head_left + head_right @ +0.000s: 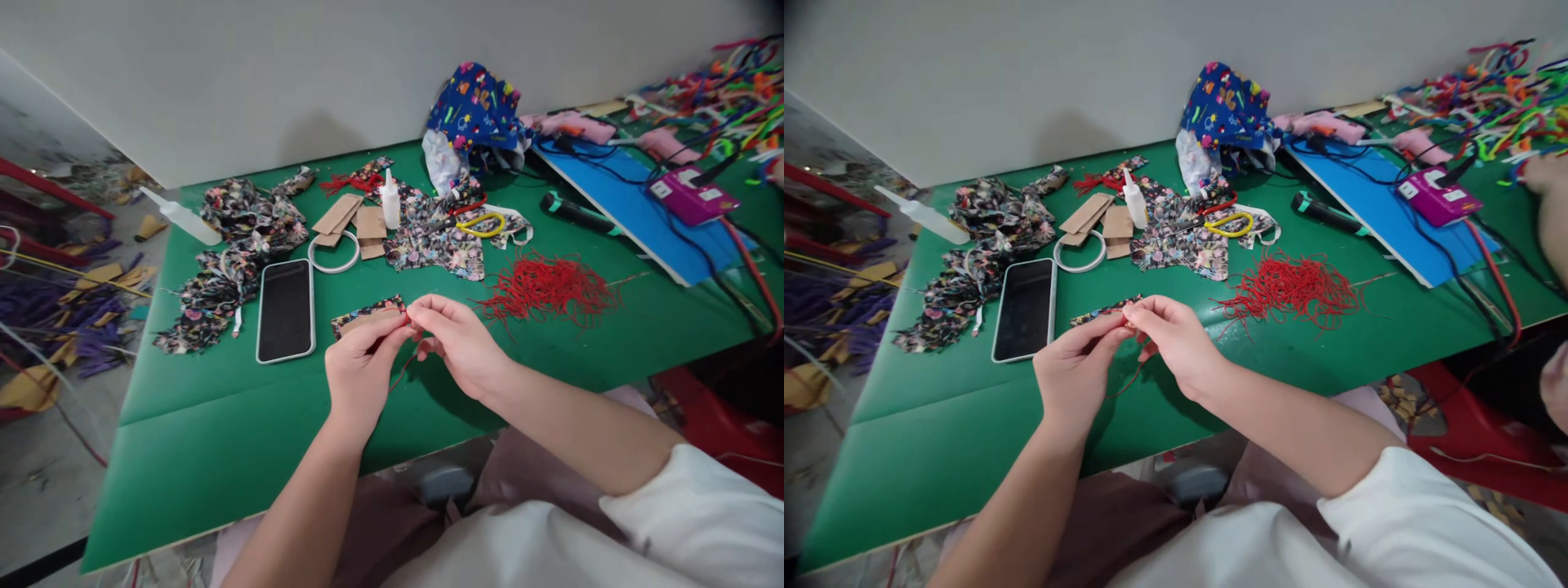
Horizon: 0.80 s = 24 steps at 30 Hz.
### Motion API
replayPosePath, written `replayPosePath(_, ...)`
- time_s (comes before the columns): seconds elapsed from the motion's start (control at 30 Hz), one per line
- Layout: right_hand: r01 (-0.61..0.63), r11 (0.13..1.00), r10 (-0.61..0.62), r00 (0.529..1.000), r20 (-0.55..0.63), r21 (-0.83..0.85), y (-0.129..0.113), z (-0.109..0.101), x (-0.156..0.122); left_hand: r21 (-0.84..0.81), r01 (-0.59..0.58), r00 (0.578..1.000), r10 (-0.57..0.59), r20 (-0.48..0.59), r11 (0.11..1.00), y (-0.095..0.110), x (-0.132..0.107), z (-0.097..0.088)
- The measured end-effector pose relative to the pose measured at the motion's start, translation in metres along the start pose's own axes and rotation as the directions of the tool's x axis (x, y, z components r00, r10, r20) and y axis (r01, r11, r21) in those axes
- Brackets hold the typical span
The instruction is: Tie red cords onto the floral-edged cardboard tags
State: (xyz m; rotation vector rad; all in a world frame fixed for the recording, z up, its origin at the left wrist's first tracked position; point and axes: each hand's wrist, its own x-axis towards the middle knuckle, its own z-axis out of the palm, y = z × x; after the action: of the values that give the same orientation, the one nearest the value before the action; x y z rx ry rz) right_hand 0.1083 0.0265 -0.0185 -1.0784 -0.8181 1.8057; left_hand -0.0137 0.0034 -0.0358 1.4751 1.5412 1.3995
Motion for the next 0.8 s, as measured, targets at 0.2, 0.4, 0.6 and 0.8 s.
replayPosePath(0.2, -0.025, 0.999, 0.025, 1.0, 0.0, 0.036, 0.0013, 0.0001, -0.0011, -0.046, 0.036, 0.999, -0.035, 0.017, 0.998, 0.0, -0.0003, 0.0007)
replayPosePath(0.4, 0.091, 0.995, -0.092, 0.996, -0.016, -0.041, 0.0054, 0.0002, 0.0012, -0.062, 0.086, 0.996, -0.085, 0.025, 0.994, 0.0004, -0.0002, 0.0014)
replayPosePath(0.6, 0.191, 0.972, -0.183, 0.981, 0.07, -0.136, 0.0065, -0.0033, 0.0052, -0.125, 0.141, 0.99, -0.141, 0.009, 0.982, -0.0014, 0.0007, 0.0017)
replayPosePath(0.8, 0.203, 0.953, -0.162, 0.968, 0.191, -0.223, 0.001, -0.0081, 0.0068, -0.262, 0.244, 0.97, -0.236, 0.061, 0.934, -0.0083, 0.0033, 0.0007)
